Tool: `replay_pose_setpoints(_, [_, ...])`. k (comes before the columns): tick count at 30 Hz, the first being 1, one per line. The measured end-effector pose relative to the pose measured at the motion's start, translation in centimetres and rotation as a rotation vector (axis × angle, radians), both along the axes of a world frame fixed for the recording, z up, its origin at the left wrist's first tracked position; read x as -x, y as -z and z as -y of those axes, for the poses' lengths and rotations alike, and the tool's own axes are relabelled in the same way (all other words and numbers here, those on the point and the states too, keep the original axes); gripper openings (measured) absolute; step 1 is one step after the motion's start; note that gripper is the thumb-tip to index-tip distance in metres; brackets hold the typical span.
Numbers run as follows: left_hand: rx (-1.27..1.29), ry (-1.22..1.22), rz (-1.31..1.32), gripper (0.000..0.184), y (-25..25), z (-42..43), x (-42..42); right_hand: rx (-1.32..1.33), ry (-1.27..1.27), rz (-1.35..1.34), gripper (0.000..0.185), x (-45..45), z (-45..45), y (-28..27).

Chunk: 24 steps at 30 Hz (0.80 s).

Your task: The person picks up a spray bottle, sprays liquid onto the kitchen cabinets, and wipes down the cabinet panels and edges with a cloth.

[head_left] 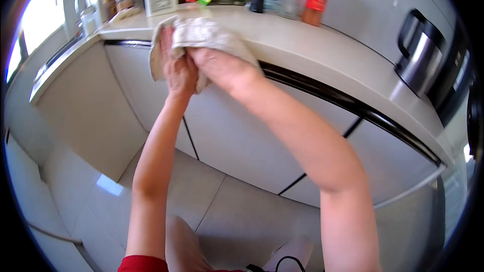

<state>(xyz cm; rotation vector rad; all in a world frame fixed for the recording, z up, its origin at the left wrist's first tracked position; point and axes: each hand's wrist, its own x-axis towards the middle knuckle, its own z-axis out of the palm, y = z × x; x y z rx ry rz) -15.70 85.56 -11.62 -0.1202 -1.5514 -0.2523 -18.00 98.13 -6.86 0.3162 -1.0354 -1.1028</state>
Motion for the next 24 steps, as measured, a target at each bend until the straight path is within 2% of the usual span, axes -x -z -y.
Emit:
replay_pose_setpoints(2, [-0.050,0.062,0.052,0.056,-0.1,-3.2,-1.1,0.063,-0.413,0.359,0.030,-1.4,-2.9,-1.1])
replay_pose_setpoints(3, [-0.039,0.091,0.051,0.056,0.0,-5.1,-1.3,0.145,-0.756,0.757,0.029,-3.3,-4.9,-1.3])
replay_pose_setpoints(4, [-0.028,0.097,0.061,0.060,0.1,-7.0,-1.3,0.158,-0.730,0.747,0.029,-4.0,-7.2,-1.3])
replay_pose_setpoints(6, [-0.016,0.113,0.118,0.068,0.3,-11.3,-1.8,0.128,-0.854,0.840,0.034,-5.1,-13.3,-1.6])
replay_pose_setpoints(10, [0.157,0.289,0.073,0.073,-0.5,-20.5,-3.6,0.196,-0.840,0.984,0.038,-9.3,-25.0,-2.4])
replay_pose_setpoints(12, [0.237,0.394,0.093,0.076,-0.5,-25.3,-4.0,0.305,-0.709,1.111,0.040,-10.6,-30.6,-2.2])
replay_pose_setpoints(13, [0.282,0.437,0.109,0.077,-0.4,-27.7,-4.0,0.347,-0.590,1.050,0.041,-11.3,-33.3,-1.8])
replay_pose_setpoints(16, [0.337,0.783,0.250,0.081,-0.8,-34.8,-5.4,0.515,-0.291,0.920,0.043,-12.8,-40.7,-0.1])
replay_pose_setpoints(18, [0.370,0.957,0.304,0.076,-1.6,-38.7,-7.0,0.536,-0.237,0.862,0.042,-13.5,-46.0,1.6])
replay_pose_setpoints(19, [0.383,1.020,0.334,0.071,-1.9,-40.3,-8.0,0.533,-0.234,0.850,0.042,-14.2,-47.7,1.9])
replay_pose_setpoints(21, [0.413,0.953,0.235,0.071,-2.1,-43.1,-9.5,0.779,-0.334,0.947,0.040,-15.6,-49.3,1.8])
replay_pose_setpoints(22, [0.396,0.946,0.231,0.065,-1.9,-43.4,-9.8,0.772,-0.326,0.943,0.040,-15.8,-48.8,1.9])
replay_pose_setpoints(24, [0.406,1.028,0.277,0.061,-2.0,-41.9,-9.1,0.885,-0.508,0.917,0.039,-15.7,-46.9,2.4])
